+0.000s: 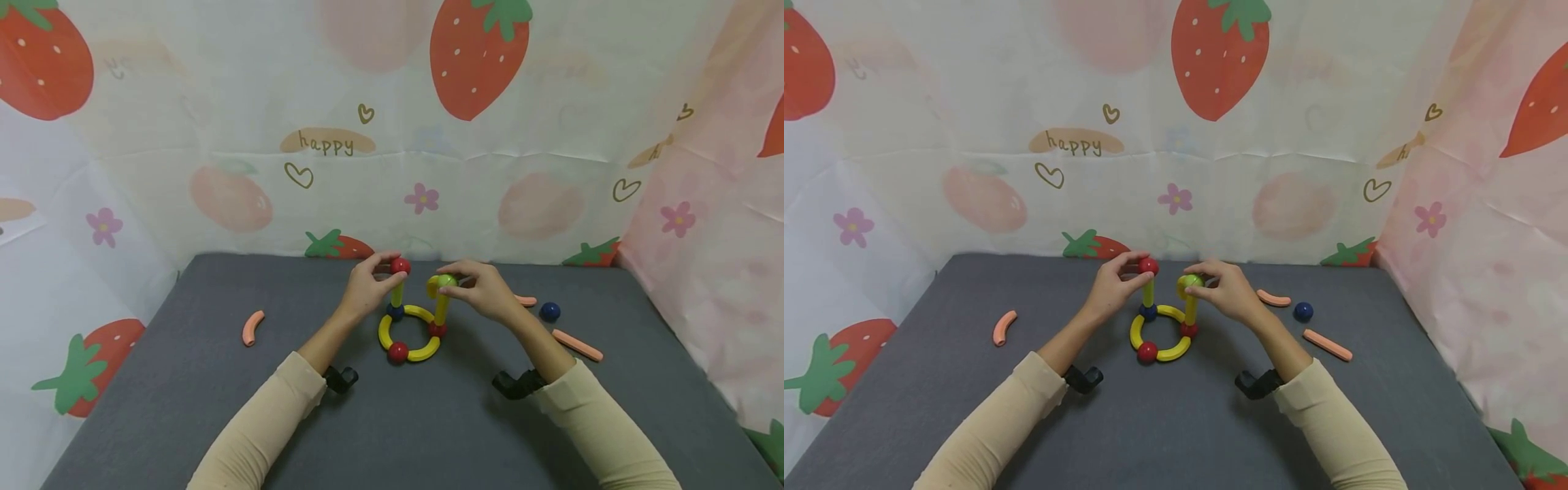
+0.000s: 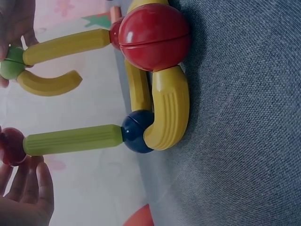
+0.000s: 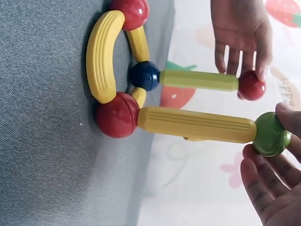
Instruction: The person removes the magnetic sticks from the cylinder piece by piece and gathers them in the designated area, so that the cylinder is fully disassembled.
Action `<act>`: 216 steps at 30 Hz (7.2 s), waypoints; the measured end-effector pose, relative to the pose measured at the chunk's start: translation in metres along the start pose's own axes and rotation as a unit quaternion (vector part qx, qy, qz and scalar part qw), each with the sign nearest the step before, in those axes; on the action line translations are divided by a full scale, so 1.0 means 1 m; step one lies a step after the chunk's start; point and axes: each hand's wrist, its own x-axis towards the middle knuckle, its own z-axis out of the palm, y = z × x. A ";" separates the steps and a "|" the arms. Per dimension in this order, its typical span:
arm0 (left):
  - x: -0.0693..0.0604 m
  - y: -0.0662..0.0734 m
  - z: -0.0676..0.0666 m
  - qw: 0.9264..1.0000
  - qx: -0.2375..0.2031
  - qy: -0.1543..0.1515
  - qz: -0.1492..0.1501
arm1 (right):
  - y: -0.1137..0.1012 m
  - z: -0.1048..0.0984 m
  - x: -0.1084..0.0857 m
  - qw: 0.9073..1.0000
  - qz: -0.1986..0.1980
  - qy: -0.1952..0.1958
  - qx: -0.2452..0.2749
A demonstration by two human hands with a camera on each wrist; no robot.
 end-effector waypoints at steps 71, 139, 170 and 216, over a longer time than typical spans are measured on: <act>-0.022 -0.021 0.050 0.994 0.052 0.009 0.097 | 0.002 -0.006 -0.011 0.998 -0.016 -0.026 0.052; -0.056 -0.085 -0.094 0.970 -0.014 0.027 -0.240 | 0.004 0.001 -0.006 0.999 -0.005 -0.007 0.049; -0.056 -0.092 -0.151 0.923 0.216 -0.070 -0.310 | 0.003 0.000 -0.007 0.998 0.019 -0.009 0.054; -0.049 -0.025 0.030 0.993 0.016 -0.116 -0.014 | 0.003 0.004 -0.007 0.998 0.008 0.000 0.063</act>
